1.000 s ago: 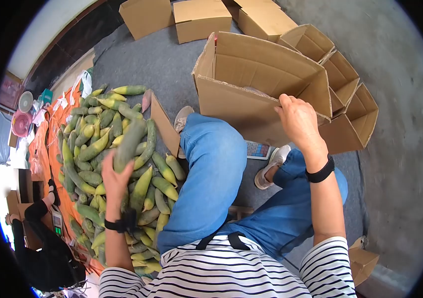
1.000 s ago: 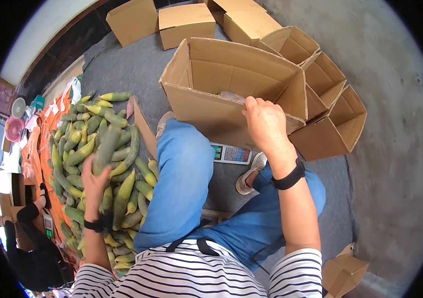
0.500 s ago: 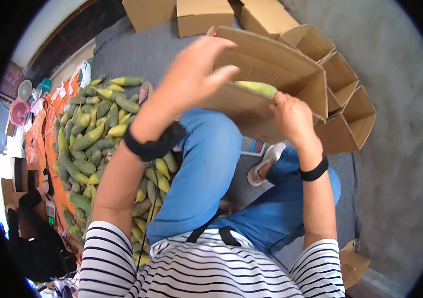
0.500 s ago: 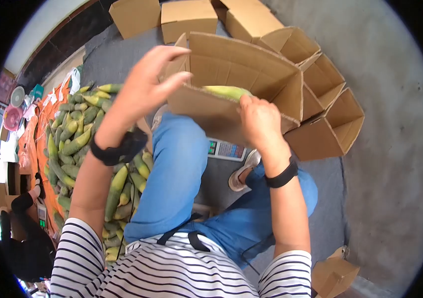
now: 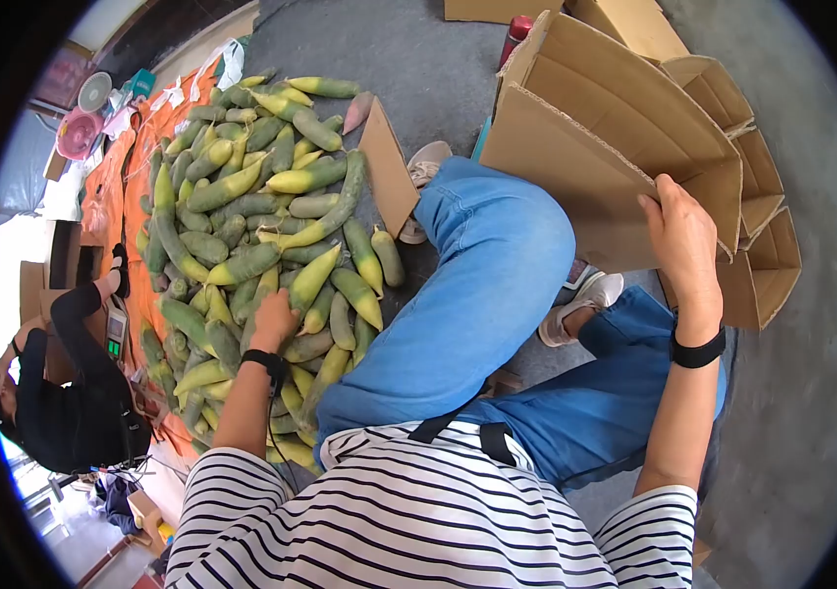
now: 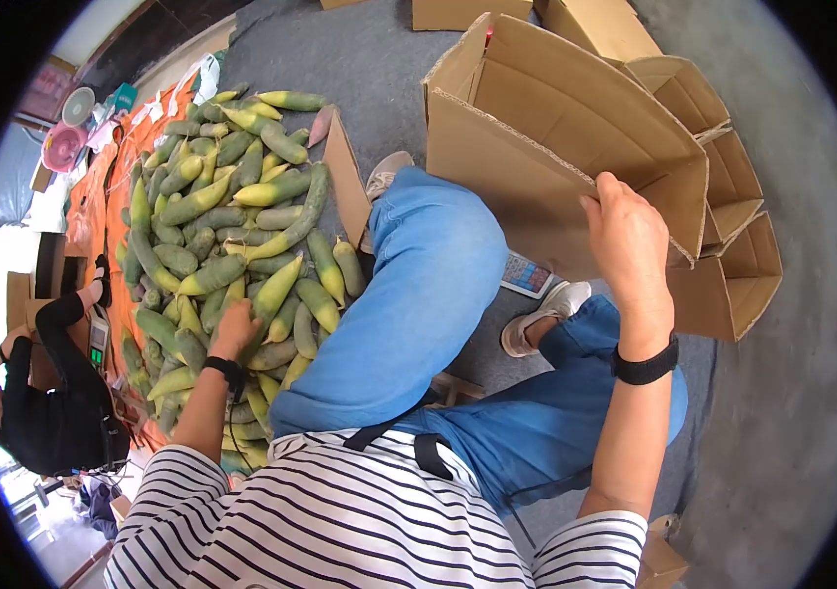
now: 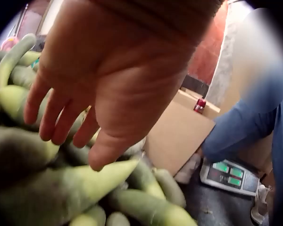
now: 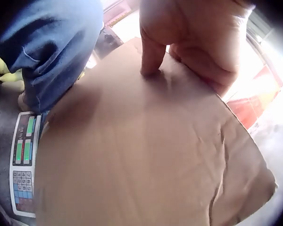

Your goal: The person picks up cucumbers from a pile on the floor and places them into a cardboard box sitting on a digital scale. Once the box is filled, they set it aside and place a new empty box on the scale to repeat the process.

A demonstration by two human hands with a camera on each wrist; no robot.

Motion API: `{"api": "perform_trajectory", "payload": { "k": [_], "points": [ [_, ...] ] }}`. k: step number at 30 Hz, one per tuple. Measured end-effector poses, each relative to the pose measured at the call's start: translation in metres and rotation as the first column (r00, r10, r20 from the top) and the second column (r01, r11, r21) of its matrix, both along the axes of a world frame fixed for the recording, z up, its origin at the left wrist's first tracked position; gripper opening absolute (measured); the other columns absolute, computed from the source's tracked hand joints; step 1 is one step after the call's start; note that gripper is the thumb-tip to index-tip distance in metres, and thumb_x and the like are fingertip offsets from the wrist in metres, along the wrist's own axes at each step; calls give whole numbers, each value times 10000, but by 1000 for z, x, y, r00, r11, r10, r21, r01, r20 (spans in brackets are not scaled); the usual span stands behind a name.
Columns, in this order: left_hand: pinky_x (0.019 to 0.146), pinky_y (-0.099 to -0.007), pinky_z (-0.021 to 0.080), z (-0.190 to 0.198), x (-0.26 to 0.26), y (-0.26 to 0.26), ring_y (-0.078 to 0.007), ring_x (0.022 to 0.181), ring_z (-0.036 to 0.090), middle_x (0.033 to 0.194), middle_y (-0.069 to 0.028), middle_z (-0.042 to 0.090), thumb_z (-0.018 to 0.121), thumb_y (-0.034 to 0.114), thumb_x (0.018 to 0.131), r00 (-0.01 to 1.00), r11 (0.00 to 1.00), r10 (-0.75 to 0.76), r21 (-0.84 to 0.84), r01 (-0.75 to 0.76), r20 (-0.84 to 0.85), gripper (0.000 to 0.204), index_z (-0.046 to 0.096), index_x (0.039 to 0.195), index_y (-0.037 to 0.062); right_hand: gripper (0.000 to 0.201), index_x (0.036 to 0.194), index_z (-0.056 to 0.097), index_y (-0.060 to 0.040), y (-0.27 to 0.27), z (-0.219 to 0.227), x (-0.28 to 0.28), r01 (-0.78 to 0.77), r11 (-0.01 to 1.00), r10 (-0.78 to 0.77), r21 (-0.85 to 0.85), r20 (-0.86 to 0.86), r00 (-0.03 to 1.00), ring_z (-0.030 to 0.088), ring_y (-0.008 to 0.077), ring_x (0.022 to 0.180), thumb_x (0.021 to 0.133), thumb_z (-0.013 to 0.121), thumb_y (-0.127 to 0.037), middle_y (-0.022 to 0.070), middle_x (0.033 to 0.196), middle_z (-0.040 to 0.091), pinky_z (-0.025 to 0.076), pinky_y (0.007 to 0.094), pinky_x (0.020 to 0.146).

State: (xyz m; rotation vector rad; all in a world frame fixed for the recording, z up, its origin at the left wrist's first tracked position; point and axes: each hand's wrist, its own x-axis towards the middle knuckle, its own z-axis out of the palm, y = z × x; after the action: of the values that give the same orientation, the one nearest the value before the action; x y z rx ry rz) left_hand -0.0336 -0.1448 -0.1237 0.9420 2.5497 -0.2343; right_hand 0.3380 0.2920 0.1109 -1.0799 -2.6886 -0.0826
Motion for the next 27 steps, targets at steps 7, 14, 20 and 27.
{"api": "perform_trajectory", "payload": {
  "k": [7,14,20,27],
  "points": [
    [866,-454,496,-53,-13,15,-402,1030,560,1075,-219,556,727,155,767,995,966,-60,247,77,-77,427,501,1096,3,214,833,477,-16,1,2,-4,-7,1000,7,-12,-4,1000,606,383,813,876,622,-167,175,817,620,472,468,677],
    [918,-466,481,-87,-36,34,-385,1138,549,1235,-241,541,767,228,738,959,977,211,-17,-212,190,557,478,1159,5,205,839,481,-19,-1,6,-7,47,998,-45,-41,34,998,605,380,819,878,619,-165,173,826,622,472,466,681],
    [908,-480,475,-70,-19,49,-370,1141,511,1195,-168,521,807,260,649,999,993,50,-112,-48,21,620,520,1163,67,208,841,489,-22,0,6,-7,60,998,-58,-37,34,998,610,377,815,864,636,-167,167,824,624,476,469,689],
    [827,-495,480,-42,31,40,-408,1028,541,1121,-193,503,753,141,628,997,986,-60,156,51,51,568,491,1123,49,182,826,528,-40,3,1,-4,10,1000,-10,25,-8,1000,630,350,795,813,671,-153,156,803,635,498,447,700]
  ]
}}
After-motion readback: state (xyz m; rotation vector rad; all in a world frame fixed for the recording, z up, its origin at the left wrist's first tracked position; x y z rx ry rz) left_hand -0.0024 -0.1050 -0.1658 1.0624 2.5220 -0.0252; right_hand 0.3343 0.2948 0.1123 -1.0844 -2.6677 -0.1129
